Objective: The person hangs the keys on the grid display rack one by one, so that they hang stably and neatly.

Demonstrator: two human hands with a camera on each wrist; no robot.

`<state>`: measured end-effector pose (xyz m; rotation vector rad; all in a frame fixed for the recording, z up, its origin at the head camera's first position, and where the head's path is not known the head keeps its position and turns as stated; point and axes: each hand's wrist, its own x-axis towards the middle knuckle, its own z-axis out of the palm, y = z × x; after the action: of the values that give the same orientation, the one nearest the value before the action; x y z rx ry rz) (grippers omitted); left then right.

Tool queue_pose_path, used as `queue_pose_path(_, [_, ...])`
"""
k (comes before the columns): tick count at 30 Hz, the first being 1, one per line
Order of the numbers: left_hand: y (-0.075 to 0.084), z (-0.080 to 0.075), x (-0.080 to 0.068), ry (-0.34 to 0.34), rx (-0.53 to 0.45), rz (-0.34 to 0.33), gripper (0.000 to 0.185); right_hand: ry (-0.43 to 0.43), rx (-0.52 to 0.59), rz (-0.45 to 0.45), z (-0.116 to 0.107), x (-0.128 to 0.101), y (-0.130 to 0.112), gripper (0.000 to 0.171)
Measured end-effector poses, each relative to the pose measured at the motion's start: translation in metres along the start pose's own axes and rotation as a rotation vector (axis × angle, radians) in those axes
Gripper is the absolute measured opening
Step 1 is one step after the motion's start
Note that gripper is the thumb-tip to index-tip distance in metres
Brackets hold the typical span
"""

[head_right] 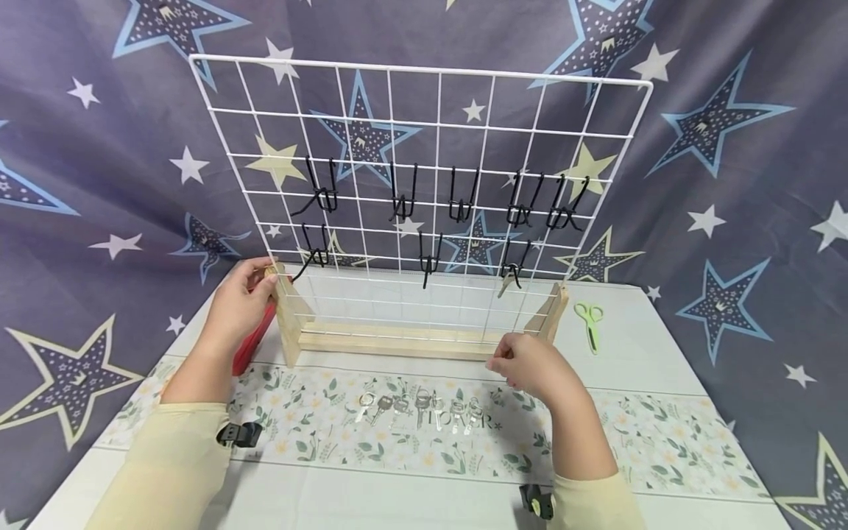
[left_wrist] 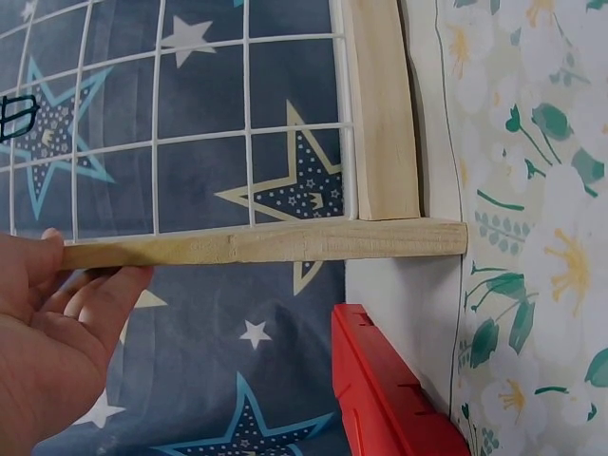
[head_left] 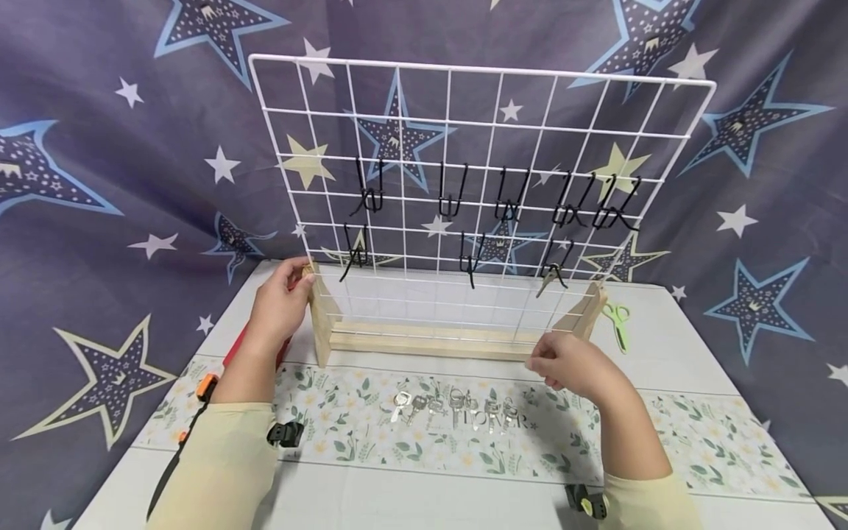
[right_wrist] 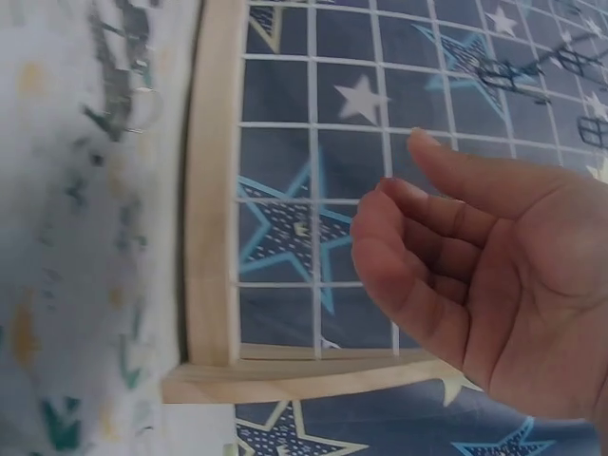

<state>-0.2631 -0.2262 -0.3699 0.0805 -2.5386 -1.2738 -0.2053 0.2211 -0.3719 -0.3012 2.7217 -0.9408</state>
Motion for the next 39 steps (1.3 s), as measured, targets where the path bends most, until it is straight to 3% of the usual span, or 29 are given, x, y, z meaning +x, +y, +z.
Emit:
queue_pose_path(16, [0.001,0.000,0.001,0.009,-0.004,0.001,0.040,-0.121,-0.130,0.055,0.046,0.013,0.007,0.012])
queue_pose_path(39, [0.002,0.000,0.000,0.012,0.010,0.010,0.040,-0.165,-0.196,0.095,0.072,0.023,0.011,0.010])
